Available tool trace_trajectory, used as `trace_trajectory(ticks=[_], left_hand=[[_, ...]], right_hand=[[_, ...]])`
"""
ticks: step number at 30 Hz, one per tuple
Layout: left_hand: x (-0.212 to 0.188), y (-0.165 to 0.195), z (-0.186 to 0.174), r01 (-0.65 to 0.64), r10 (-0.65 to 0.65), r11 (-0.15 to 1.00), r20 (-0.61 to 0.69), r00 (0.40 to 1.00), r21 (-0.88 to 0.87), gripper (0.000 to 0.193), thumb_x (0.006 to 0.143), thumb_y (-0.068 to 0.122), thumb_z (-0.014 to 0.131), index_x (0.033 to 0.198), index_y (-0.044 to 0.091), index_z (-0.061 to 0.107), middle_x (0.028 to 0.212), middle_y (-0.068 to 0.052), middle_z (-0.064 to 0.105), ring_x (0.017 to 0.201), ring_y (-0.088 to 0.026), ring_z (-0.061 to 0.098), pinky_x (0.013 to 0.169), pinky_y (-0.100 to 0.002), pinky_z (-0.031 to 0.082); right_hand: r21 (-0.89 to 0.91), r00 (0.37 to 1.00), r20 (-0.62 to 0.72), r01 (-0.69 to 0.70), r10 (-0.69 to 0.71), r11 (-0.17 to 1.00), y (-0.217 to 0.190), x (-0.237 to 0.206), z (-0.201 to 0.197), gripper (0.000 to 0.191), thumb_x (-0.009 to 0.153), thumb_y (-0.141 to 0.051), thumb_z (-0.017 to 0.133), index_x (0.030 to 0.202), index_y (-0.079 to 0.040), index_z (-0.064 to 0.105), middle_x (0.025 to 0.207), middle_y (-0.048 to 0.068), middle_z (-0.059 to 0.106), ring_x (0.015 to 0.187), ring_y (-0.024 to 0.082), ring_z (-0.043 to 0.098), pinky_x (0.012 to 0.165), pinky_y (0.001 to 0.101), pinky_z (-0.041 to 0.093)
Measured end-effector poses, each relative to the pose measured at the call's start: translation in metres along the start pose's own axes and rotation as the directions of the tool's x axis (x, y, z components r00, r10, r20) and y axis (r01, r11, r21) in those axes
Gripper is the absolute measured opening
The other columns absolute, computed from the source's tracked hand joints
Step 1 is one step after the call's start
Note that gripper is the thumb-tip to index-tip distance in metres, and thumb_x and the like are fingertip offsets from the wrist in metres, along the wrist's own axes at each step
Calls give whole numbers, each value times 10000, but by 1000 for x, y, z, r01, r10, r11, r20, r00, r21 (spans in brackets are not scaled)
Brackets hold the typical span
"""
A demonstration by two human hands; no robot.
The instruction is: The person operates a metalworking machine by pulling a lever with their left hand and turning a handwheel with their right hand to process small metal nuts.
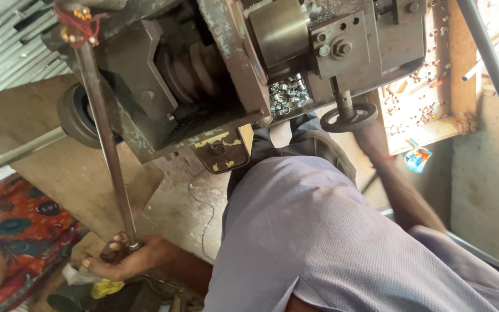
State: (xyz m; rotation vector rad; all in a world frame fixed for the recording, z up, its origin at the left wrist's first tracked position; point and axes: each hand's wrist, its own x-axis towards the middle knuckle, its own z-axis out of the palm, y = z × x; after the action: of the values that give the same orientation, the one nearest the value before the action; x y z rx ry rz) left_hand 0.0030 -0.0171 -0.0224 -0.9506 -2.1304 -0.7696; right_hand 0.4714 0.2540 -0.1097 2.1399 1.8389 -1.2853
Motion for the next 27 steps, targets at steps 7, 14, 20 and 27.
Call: trace_trajectory(ticks=[7,14,20,27], left_hand=[[9,12,-5,237,-251,938,-25,968,-252,467,1166,242,504,1514,-31,353,1201,-172,482,824,-150,508,667,-235,440],[-5,29,-13,64,-63,998,54,997,-18,453,1177,225,526,1563,67,349,1500,-153,525,954,-136,575,694,-225,481],[6,2,0,-7,8,999,-12,1000,36,431,1185,313,533,1537,99,408,1331,-76,542,942,-140,559,735,-241,469],[18,-4,6,616,-846,410,-28,533,-673,298,1001,369,667,1029,72,658,703,38,462,635,-101,476,569,-251,388]], right_hand=[[153,859,347,345,-377,926,-4,-14,0,329,1059,-332,590,1141,-79,783,1230,184,686,1125,343,635,903,498,498],[-275,932,253,325,-259,905,-19,28,-7,327,959,-339,601,1196,-157,731,1266,128,675,1082,314,664,772,449,554],[-143,931,244,310,-270,940,-20,-6,9,283,965,-362,701,1079,-104,721,1122,73,713,1075,267,660,943,427,528],[398,982,112,-185,153,898,4,3,-11,289,941,-155,642,1189,-20,699,1072,117,737,1007,245,693,910,412,535]])
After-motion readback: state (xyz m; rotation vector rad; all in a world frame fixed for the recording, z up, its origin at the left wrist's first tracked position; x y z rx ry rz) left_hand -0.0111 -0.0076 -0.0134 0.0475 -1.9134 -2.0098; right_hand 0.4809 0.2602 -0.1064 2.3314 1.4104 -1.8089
